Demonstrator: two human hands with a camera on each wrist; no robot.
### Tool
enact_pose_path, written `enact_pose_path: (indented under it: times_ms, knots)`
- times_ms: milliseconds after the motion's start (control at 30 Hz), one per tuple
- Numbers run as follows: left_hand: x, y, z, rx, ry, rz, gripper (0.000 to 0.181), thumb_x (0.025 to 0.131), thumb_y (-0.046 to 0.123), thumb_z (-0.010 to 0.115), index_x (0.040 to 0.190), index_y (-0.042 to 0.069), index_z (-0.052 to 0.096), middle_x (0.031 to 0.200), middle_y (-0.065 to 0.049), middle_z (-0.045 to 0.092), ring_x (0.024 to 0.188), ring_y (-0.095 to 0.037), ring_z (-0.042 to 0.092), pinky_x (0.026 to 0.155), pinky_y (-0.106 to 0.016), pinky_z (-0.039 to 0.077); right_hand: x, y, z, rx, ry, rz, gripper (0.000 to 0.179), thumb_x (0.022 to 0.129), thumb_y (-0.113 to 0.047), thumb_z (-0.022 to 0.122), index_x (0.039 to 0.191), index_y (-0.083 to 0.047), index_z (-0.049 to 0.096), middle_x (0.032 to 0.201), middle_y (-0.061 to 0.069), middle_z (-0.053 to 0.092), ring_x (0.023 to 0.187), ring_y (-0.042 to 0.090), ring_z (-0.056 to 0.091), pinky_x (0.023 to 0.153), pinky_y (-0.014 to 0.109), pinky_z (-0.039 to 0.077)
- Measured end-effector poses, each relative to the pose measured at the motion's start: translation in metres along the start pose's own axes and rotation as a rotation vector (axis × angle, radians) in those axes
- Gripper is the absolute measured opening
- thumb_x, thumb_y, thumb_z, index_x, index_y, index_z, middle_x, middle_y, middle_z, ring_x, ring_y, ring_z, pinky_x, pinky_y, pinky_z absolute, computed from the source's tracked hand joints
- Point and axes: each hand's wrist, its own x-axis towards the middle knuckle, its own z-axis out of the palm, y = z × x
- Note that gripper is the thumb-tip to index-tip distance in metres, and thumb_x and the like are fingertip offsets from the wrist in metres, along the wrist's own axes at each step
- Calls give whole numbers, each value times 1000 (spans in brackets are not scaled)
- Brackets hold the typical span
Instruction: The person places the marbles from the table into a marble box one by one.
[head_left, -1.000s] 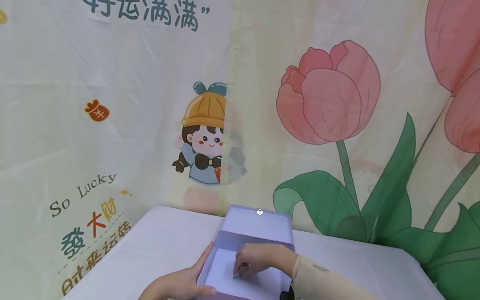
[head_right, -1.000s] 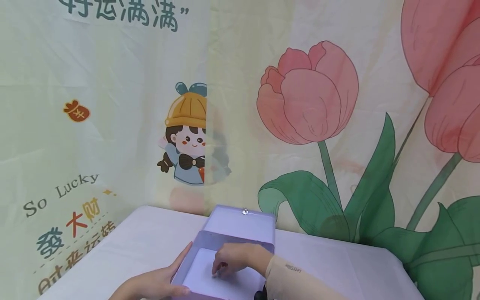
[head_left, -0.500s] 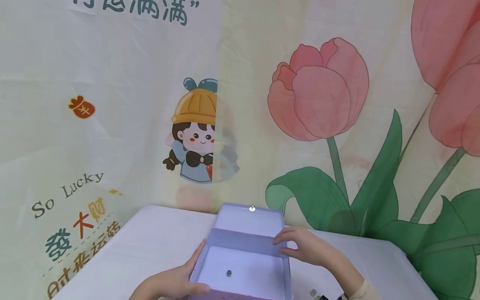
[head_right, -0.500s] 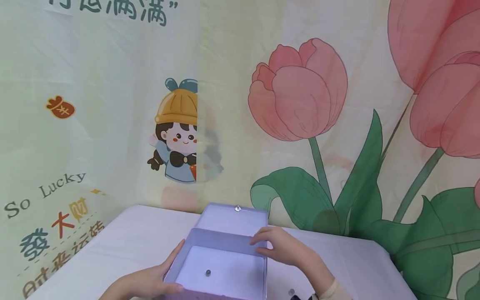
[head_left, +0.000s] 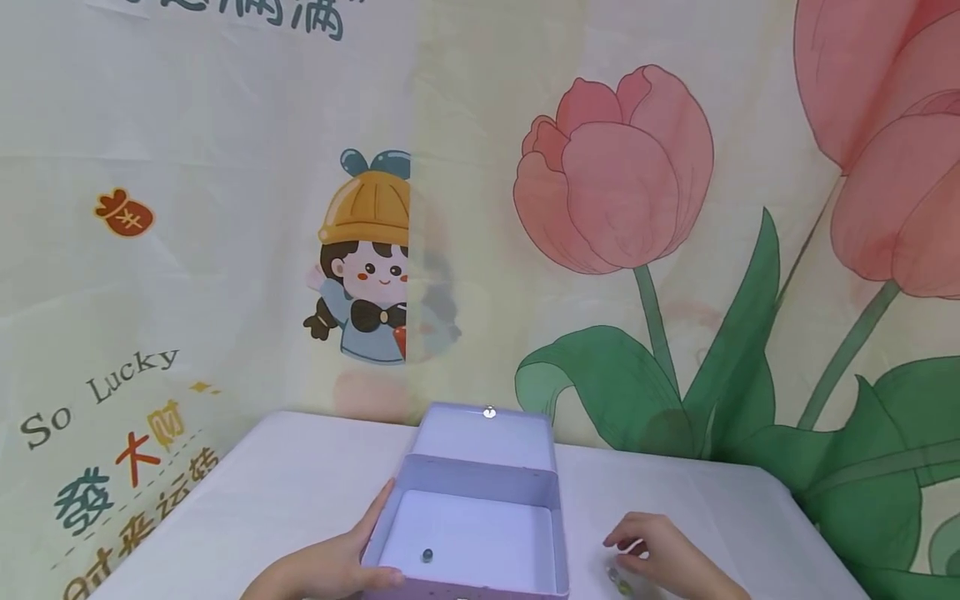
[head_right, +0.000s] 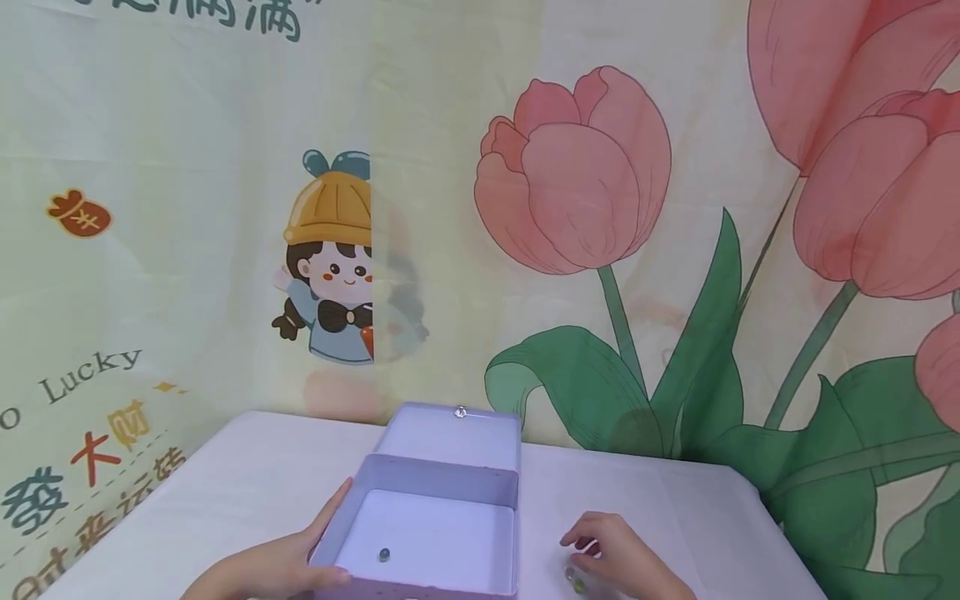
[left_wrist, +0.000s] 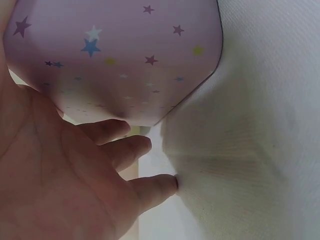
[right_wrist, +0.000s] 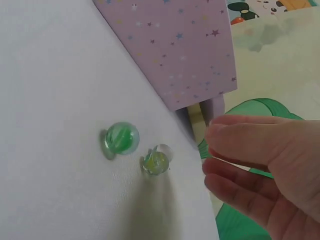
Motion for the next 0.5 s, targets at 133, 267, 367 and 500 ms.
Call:
enact_pose_path:
  times_ms: [133, 267, 367, 500]
  knots:
    - [-3, 0, 0, 51, 17, -2, 110, 87, 36, 67, 149, 22, -23, 158, -22, -1, 128, -32, 33, 100, -15, 29, 0, 1, 4, 5, -17, 100, 13, 83, -17, 73, 95, -12, 72, 86, -5, 66, 74, 4, 57, 68, 18, 51]
    - [-4, -2, -1, 74, 22, -1, 110, 87, 36, 66, 149, 23, -24, 158, -21, -4, 130, -32, 31, 101, -14, 28, 1, -2, 10, 15, -40, 179, 18, 81, -18, 74, 97, -11, 71, 86, -6, 65, 75, 10, 56, 68, 23, 52]
    - [-2, -2, -1, 50, 8, -10, 109, 89, 33, 65, 148, 25, -26, 158, -18, -11, 134, -34, 23, 103, -16, 26, 1, -5, 12, -17, -37, 210, 23, 79, -18, 76, 99, -10, 69, 88, -5, 64, 77, 13, 56, 69, 28, 53]
    - [0, -3, 1, 19, -2, -10, 110, 88, 34, 66, 148, 26, -26, 158, -20, -9, 133, -37, 26, 101, -14, 27, -5, -13, 10, -32, -39, 301, 21, 78, -20, 76, 94, -11, 66, 84, -2, 61, 77, 17, 54, 68, 33, 52]
